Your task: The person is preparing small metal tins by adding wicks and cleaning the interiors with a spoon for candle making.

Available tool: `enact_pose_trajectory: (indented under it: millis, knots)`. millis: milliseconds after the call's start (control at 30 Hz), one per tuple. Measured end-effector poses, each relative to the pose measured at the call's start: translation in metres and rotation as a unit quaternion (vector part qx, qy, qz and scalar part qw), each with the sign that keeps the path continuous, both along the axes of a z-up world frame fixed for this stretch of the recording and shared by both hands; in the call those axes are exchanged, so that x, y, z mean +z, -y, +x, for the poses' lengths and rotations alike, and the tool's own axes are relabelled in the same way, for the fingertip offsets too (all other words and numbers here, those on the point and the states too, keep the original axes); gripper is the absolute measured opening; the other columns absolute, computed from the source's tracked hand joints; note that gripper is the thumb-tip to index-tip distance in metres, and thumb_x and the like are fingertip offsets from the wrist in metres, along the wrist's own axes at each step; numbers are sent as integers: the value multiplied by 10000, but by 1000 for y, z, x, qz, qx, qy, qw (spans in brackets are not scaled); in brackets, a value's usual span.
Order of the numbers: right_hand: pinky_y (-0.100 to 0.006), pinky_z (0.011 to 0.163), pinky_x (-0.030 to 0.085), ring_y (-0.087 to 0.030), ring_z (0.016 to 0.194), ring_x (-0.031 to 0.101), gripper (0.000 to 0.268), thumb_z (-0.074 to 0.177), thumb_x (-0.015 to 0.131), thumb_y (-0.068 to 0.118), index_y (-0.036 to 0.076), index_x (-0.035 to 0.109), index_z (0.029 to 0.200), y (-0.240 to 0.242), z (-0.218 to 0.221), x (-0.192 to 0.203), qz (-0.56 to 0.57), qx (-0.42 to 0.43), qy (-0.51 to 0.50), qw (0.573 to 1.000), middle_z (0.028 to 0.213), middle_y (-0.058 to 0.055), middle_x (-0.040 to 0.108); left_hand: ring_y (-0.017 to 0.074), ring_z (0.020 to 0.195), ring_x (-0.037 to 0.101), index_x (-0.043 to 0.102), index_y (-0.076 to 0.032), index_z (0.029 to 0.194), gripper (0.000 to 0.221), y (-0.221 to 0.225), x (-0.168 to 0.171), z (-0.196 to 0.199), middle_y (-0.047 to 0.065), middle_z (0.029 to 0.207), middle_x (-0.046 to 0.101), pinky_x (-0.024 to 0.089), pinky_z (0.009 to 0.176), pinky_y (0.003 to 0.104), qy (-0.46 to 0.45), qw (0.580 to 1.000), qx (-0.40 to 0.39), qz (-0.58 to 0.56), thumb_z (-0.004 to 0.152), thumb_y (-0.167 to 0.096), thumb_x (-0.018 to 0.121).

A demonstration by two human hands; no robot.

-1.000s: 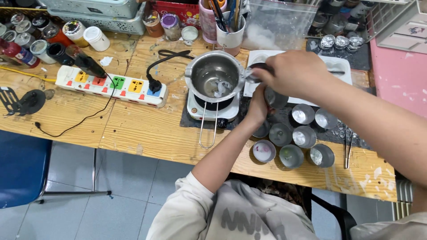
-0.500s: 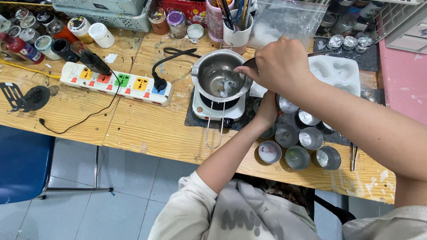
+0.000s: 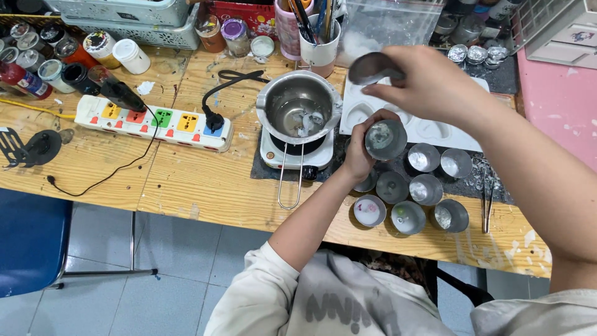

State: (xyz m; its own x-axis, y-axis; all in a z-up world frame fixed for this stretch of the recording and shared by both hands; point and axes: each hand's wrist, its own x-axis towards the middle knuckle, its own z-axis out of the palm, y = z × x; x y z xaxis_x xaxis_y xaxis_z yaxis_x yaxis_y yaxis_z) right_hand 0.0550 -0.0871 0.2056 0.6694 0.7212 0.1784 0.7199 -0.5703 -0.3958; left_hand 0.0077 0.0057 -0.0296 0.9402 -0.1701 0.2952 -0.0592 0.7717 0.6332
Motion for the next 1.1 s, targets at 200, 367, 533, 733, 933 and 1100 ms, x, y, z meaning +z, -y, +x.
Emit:
enact_pose_trajectory:
  millis: [200, 367, 533, 733, 933, 1100]
  knots:
    - [-230, 603, 465, -28, 723, 558, 237, 947, 744, 220, 78, 714, 1134, 50, -9, -17, 102, -51, -145, 983, 809, 18, 669, 182, 1110, 624, 543, -54, 1202, 488, -5, 26, -7, 90, 1151, 636, 497, 1003, 360, 21, 1000, -13, -18, 1013, -433, 300]
    - [-348, 563, 464, -208, 673, 590, 297, 955, 727, 185, 20, 607, 1170, 71, -48, -15, 9, -74, -50, 996, 756, -111, 625, 189, 1128, 620, 538, -42, 1217, 522, -7, 29, -9, 125, 1167, 642, 485, 1028, 349, 48, 998, 26, 14, 1023, -463, 299]
    - [-433, 573, 536, -313, 721, 702, 170, 993, 643, 242, 77, 667, 966, 55, -98, -11, -155, -126, 173, 965, 820, -95, 709, 199, 1126, 614, 520, -32, 1225, 527, -5, 32, -13, 124, 1121, 622, 487, 1046, 356, 47, 996, 72, 33, 1077, -492, 308]
    - [-320, 511, 555, -204, 723, 733, 68, 836, 641, 114, 90, 642, 900, 34, -104, -47, -245, -149, 291, 913, 799, -65, 684, 201, 1152, 579, 522, -30, 1207, 529, 2, 33, -17, 119, 1190, 594, 443, 1082, 358, 79, 990, 111, 43, 1047, -493, 323]
    - [-247, 469, 535, -145, 651, 699, 103, 791, 627, 152, 57, 637, 831, 16, -108, -61, -297, -115, 363, 876, 721, -36, 662, 227, 969, 556, 498, -29, 1108, 485, 4, 30, -14, 181, 1093, 605, 446, 1019, 387, 103, 977, 185, 5, 1074, -485, 338]
    - [-287, 464, 545, -166, 664, 706, 85, 752, 647, 140, 71, 639, 801, 12, -103, -66, -267, -74, 334, 901, 711, -47, 664, 231, 975, 547, 486, -36, 1044, 455, 1, 30, -17, 171, 1032, 609, 436, 1001, 365, 103, 982, 156, 5, 1066, -454, 307]
